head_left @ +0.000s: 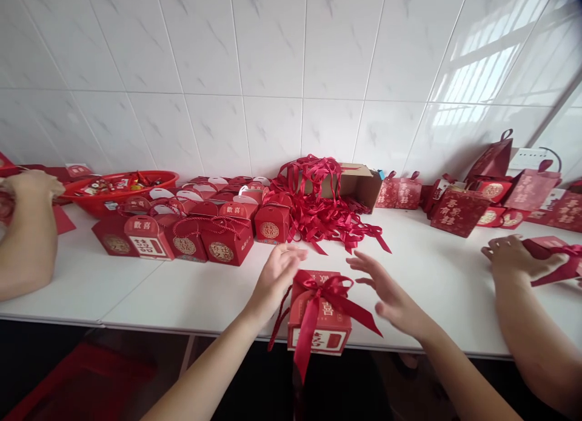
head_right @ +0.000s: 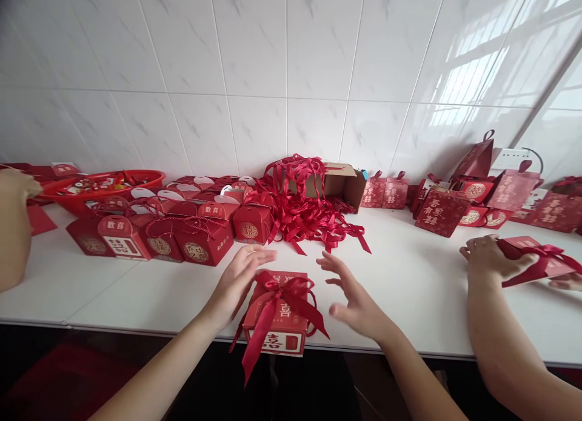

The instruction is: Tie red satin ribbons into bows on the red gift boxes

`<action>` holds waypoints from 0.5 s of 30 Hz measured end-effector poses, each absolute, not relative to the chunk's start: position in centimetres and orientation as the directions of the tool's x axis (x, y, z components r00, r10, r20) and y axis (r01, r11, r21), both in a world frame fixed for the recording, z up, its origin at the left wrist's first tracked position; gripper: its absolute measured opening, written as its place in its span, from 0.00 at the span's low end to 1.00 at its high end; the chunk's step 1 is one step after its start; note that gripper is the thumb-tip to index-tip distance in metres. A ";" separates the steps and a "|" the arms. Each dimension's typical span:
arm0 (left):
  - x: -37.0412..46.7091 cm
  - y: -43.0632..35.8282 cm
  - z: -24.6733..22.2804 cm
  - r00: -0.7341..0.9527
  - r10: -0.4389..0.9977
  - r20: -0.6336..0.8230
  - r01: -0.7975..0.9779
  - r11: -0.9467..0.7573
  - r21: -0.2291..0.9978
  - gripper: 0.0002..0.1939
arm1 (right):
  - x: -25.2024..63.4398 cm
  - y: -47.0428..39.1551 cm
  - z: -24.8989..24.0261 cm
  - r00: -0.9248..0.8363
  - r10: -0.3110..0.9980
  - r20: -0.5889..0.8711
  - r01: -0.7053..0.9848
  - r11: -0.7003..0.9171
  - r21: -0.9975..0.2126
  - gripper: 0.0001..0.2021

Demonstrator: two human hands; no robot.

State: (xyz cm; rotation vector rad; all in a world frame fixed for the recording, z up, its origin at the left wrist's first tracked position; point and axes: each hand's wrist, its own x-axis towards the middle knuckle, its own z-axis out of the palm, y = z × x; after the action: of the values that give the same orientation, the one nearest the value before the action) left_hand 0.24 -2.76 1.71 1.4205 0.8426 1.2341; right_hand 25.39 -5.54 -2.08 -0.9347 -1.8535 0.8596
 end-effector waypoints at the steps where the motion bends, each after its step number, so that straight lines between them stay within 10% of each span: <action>1: 0.2 -2.6 1.1 0.162 0.959 0.234 -0.189 -0.202 0.961 0.19 | 25.3 -6.0 -2.6 -0.395 0.848 0.353 0.276 0.476 -0.835 0.48; 4: 0.2 -2.4 -1.0 0.057 0.994 0.098 -0.366 -0.070 0.928 0.20 | 23.0 -7.5 -4.3 -0.446 0.852 0.273 0.318 0.436 -0.842 0.65; 10: 0.2 -2.5 -4.0 0.118 0.993 0.022 -0.300 0.015 0.954 0.19 | 20.7 -8.0 -5.6 -0.305 0.910 0.281 0.274 0.366 -0.889 0.58; 15: -0.4 -2.8 -4.6 0.068 0.984 0.162 -0.115 -0.154 0.981 0.20 | 28.2 -5.5 -6.1 0.512 0.804 0.302 0.712 -0.201 -0.673 0.55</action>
State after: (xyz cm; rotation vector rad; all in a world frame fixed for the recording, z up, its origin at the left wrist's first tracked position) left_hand -0.36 -2.84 -4.62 1.2769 0.9922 1.3155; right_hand 28.21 -5.50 -6.11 -1.9561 -1.2412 0.1465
